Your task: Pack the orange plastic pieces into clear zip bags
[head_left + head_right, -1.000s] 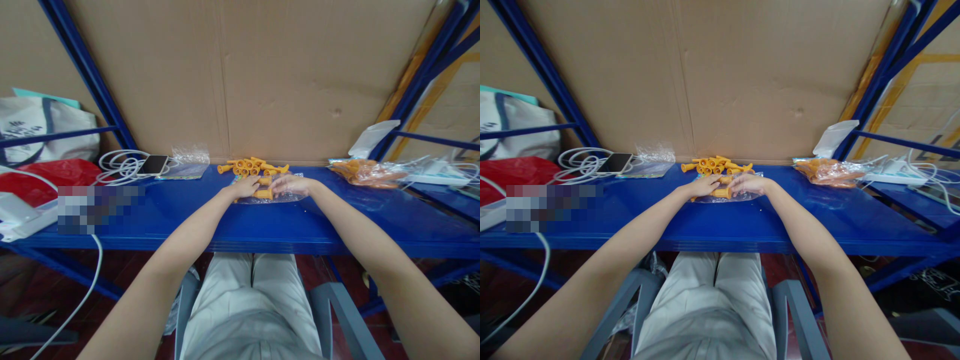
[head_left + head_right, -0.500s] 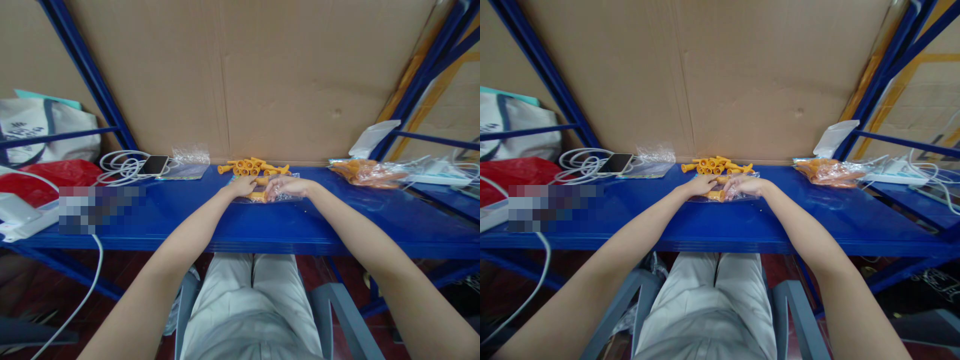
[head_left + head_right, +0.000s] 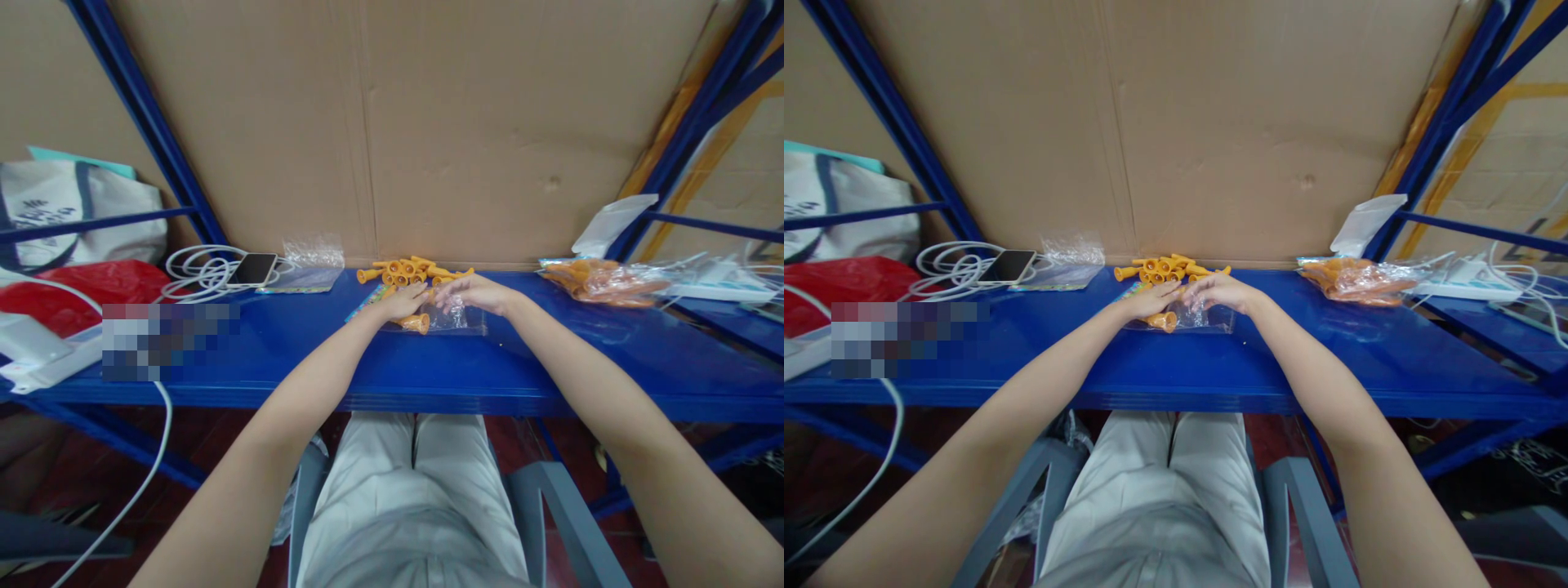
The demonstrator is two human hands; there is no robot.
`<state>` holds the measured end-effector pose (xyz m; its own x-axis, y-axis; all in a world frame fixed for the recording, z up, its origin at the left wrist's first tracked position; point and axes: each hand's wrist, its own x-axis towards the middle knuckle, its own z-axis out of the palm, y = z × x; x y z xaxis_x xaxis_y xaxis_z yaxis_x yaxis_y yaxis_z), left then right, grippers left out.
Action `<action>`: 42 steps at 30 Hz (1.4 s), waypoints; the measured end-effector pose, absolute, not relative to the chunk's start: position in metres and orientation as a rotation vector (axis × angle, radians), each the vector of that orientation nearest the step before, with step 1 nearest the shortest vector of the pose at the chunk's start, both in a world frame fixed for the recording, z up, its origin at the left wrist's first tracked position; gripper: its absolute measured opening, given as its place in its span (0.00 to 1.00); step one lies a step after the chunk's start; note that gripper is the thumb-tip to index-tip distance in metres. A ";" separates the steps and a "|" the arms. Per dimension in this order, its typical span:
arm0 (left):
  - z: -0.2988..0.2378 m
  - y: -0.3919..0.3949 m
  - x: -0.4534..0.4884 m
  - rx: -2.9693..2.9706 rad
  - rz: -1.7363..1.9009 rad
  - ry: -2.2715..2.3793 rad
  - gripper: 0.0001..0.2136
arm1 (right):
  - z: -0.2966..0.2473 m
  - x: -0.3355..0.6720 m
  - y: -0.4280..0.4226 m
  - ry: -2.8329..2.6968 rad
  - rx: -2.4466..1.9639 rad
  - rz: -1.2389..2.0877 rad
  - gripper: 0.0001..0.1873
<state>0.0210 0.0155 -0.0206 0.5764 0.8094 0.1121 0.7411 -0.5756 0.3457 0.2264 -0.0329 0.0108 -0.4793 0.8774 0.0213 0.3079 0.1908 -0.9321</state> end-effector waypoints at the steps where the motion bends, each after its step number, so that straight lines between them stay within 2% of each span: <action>1: -0.021 0.017 0.021 2.547 0.355 1.299 0.28 | 0.013 0.229 -0.031 -1.824 -1.141 1.189 0.04; 7: -0.019 0.021 0.022 2.517 0.336 1.418 0.29 | 0.016 0.255 -0.009 -1.449 -1.362 0.615 0.10; 10: -0.020 0.024 0.020 2.519 0.357 1.428 0.28 | 0.008 0.268 0.007 -1.485 -1.468 0.428 0.13; 12: -0.021 0.026 0.019 2.533 0.338 1.427 0.28 | 0.004 0.275 0.018 -1.541 -1.521 0.352 0.18; 14: -0.022 0.028 0.018 2.538 0.314 1.431 0.29 | 0.003 0.278 0.027 -1.609 -1.570 0.343 0.22; 19: -0.021 0.026 0.017 2.524 0.352 1.412 0.28 | 0.009 0.276 0.041 -1.777 -1.674 0.426 0.16; 24: -0.016 0.019 0.018 2.507 0.375 1.422 0.28 | 0.012 0.270 0.045 -1.793 -1.812 0.541 0.18; 30: -0.014 0.015 0.019 2.522 0.337 1.446 0.28 | 0.007 0.276 0.049 -1.854 -1.898 0.437 0.14; 37: -0.016 0.018 0.019 2.544 0.341 1.434 0.28 | 0.004 0.301 0.046 -2.041 -1.906 0.313 0.22; 42: -0.015 0.016 0.020 2.552 0.307 1.471 0.28 | -0.007 0.305 0.036 -1.994 -1.733 0.261 0.31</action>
<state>0.0201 0.0162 -0.0147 0.4893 0.8677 0.0881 0.8306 -0.4944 0.2565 0.3050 0.0362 -0.0074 -0.0812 0.9697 0.2302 0.8779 0.1790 -0.4442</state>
